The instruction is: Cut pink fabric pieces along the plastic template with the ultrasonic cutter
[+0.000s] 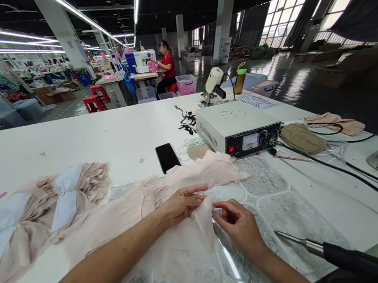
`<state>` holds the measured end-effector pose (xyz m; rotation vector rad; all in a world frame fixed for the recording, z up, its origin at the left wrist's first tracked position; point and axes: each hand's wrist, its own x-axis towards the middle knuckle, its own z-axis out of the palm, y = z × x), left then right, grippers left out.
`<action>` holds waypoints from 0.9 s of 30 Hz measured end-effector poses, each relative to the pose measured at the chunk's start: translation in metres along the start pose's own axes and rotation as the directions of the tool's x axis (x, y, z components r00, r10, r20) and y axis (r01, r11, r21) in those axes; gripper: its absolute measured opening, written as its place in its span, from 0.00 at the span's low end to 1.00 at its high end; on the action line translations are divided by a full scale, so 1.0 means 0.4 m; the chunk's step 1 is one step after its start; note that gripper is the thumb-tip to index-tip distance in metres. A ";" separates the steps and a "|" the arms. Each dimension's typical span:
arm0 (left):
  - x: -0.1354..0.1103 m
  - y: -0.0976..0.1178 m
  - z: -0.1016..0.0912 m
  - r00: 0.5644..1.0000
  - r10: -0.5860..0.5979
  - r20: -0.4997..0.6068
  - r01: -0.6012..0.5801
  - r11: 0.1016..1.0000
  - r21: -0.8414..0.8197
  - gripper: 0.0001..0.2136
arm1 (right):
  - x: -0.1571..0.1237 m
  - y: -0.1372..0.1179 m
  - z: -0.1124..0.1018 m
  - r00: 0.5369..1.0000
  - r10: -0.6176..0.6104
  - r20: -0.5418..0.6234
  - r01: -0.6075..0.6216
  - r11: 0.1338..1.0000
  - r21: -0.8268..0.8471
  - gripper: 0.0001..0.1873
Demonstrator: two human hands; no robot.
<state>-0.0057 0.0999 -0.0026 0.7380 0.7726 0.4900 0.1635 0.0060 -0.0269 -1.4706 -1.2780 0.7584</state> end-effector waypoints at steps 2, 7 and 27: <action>-0.001 0.002 -0.001 1.000 -0.001 -0.001 0.001 1.000 0.000 0.23 | 0.001 -0.002 0.000 1.000 0.008 0.004 -0.008 1.000 0.011 0.08; -0.008 0.014 -0.002 1.000 0.007 0.007 -0.007 1.000 0.003 0.22 | 0.004 -0.004 -0.003 0.998 0.061 0.032 -0.063 0.996 0.067 0.10; -0.031 -0.008 0.030 0.975 0.181 -0.129 -0.184 0.983 -0.017 0.33 | -0.004 -0.037 -0.004 0.901 0.177 0.396 -0.307 0.904 0.297 0.10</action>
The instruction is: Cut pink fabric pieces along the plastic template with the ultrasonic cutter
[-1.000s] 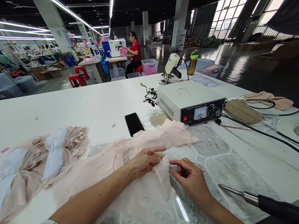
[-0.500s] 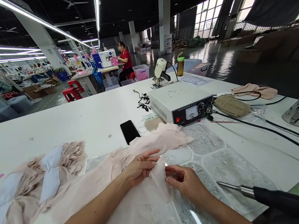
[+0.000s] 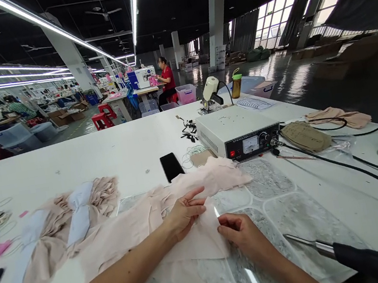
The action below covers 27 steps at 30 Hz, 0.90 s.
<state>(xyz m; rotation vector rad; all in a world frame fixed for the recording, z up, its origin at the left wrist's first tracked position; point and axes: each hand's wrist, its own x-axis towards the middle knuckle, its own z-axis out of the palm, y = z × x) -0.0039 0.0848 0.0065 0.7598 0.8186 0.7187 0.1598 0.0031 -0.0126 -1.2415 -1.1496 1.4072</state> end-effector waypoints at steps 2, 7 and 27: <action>-0.006 -0.001 0.005 1.000 0.004 0.016 -0.004 1.000 -0.015 0.36 | -0.001 0.000 -0.001 1.000 0.010 0.002 -0.010 1.000 0.014 0.11; -0.025 0.009 0.017 0.994 -0.015 0.105 0.019 0.999 -0.041 0.45 | -0.005 0.004 -0.005 0.999 0.034 -0.001 -0.034 0.999 0.033 0.11; 0.020 -0.091 0.018 0.973 0.119 0.196 -0.202 0.847 0.492 0.33 | -0.076 0.002 -0.097 0.991 0.132 -0.021 -0.133 0.982 -0.136 0.07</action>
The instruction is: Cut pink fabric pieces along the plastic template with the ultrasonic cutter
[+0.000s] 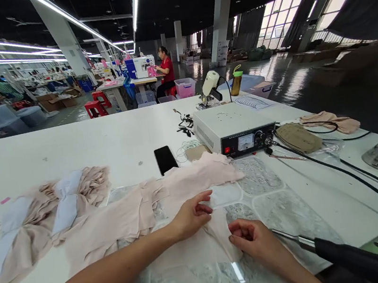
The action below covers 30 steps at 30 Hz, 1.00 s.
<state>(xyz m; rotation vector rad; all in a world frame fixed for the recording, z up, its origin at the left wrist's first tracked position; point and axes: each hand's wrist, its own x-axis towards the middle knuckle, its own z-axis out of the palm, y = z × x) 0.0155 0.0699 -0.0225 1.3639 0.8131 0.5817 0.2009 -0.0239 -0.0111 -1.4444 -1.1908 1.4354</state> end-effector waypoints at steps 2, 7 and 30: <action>0.006 -0.010 0.006 1.000 -0.022 0.011 0.021 0.999 0.045 0.28 | -0.010 0.002 -0.006 0.999 0.033 -0.003 -0.033 0.999 -0.011 0.05; 0.001 0.009 0.014 0.997 -0.052 0.054 0.044 0.990 0.132 0.25 | -0.014 -0.006 -0.007 0.998 0.061 0.023 -0.061 0.998 -0.006 0.08; -0.066 0.067 0.050 0.935 0.351 0.049 -0.320 0.776 0.544 0.05 | 0.005 0.001 0.010 0.991 0.111 -0.070 -0.100 0.984 0.148 0.15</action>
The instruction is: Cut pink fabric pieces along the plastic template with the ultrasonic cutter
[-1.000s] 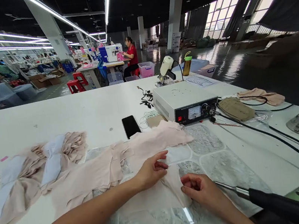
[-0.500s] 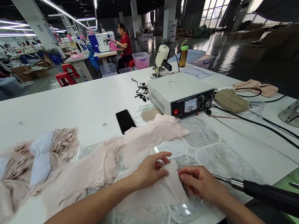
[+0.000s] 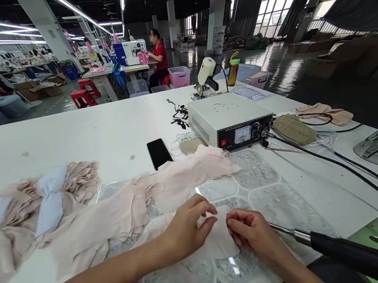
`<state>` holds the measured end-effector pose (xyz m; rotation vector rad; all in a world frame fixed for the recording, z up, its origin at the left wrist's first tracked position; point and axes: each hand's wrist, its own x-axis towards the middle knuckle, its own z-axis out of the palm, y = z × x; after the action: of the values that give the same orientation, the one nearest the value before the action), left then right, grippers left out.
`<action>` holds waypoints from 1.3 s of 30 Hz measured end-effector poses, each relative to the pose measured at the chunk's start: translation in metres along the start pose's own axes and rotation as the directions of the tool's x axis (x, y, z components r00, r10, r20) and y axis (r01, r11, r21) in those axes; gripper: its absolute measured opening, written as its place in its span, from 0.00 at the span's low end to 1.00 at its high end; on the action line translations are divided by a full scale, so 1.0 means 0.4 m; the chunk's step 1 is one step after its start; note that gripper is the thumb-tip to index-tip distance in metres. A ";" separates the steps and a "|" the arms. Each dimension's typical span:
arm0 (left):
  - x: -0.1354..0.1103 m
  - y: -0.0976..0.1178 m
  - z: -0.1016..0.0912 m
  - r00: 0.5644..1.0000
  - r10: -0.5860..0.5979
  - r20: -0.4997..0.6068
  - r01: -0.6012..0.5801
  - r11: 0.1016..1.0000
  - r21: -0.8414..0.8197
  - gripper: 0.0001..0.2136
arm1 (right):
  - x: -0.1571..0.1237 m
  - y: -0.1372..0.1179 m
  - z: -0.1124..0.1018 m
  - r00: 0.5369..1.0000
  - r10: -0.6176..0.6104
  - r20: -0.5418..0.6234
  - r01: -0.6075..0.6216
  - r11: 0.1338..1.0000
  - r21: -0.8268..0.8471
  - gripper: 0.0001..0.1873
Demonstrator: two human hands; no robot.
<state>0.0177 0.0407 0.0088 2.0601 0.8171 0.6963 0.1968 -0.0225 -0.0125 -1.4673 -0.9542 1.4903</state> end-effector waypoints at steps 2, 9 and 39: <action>-0.015 0.013 0.010 0.996 0.092 -0.012 -0.091 0.993 0.078 0.05 | -0.004 -0.001 0.006 1.000 -0.020 -0.013 0.020 1.000 -0.003 0.15; -0.026 0.010 0.034 0.991 0.122 -0.053 -0.112 0.980 0.164 0.07 | -0.011 -0.004 0.021 0.994 -0.097 -0.045 0.096 0.995 -0.030 0.17; -0.007 0.015 0.037 0.993 0.116 -0.019 -0.102 0.934 0.343 0.07 | -0.013 -0.002 0.035 0.958 -0.276 -0.072 0.256 0.943 -0.211 0.16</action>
<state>0.0284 0.0289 0.0052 2.4263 0.9018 0.6942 0.1829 -0.0265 -0.0091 -1.4707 -1.2163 1.1400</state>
